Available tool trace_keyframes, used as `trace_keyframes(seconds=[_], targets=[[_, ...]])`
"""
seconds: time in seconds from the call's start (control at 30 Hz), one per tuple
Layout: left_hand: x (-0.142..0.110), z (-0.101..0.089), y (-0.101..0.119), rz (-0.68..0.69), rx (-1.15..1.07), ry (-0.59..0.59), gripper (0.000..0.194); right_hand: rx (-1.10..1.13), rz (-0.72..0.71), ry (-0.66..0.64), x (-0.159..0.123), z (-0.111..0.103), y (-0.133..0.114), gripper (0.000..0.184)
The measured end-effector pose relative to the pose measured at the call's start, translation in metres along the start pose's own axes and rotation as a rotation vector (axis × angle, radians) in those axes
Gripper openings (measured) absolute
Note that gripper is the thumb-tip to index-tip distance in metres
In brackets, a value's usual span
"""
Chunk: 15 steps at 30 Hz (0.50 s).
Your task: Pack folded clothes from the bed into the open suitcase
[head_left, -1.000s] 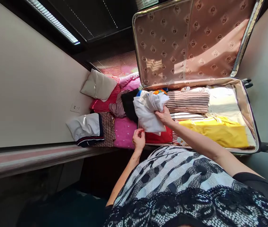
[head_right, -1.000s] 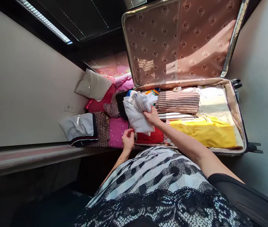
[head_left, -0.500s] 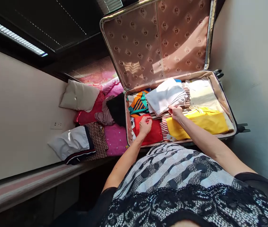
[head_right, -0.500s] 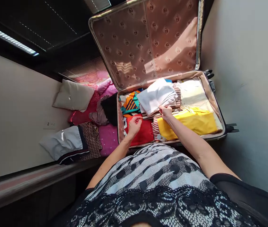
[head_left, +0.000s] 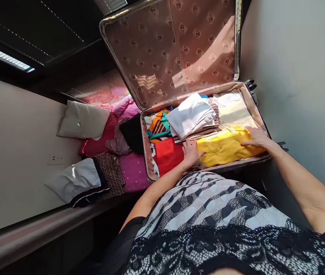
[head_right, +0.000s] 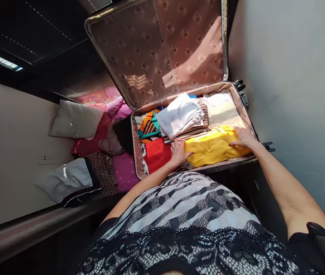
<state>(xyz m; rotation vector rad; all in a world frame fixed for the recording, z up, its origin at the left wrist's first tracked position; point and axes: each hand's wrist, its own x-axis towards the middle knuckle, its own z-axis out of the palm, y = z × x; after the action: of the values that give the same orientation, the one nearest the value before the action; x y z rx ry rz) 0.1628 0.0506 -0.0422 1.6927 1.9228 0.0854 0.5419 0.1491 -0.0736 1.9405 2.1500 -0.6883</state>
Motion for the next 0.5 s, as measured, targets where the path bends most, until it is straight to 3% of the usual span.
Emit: trace_keyframes(seconds=[0.13,0.27,0.33,0.43,0.5], targets=[[0.007,0.008,0.017,0.067,0.096,-0.097,0.072,-0.108,-0.005,-0.115,-0.006,0.002,0.003,0.073],[0.008,0.014,0.026,0.154,0.124,-0.084,0.047,-0.144,-0.099,-0.127,-0.014,0.008,-0.009,0.041],[0.005,0.016,0.027,0.309,0.083,-0.110,0.039,-0.061,-0.207,-0.056,-0.020,0.011,-0.009,0.032],[0.003,0.019,0.024,0.589,-0.050,-0.251,0.044,0.147,-0.314,-0.031,-0.032,0.013,-0.004,0.022],[0.003,0.022,0.020,0.655,-0.146,-0.320,0.049,0.270,-0.306,-0.060,-0.038,0.012,-0.002,0.020]])
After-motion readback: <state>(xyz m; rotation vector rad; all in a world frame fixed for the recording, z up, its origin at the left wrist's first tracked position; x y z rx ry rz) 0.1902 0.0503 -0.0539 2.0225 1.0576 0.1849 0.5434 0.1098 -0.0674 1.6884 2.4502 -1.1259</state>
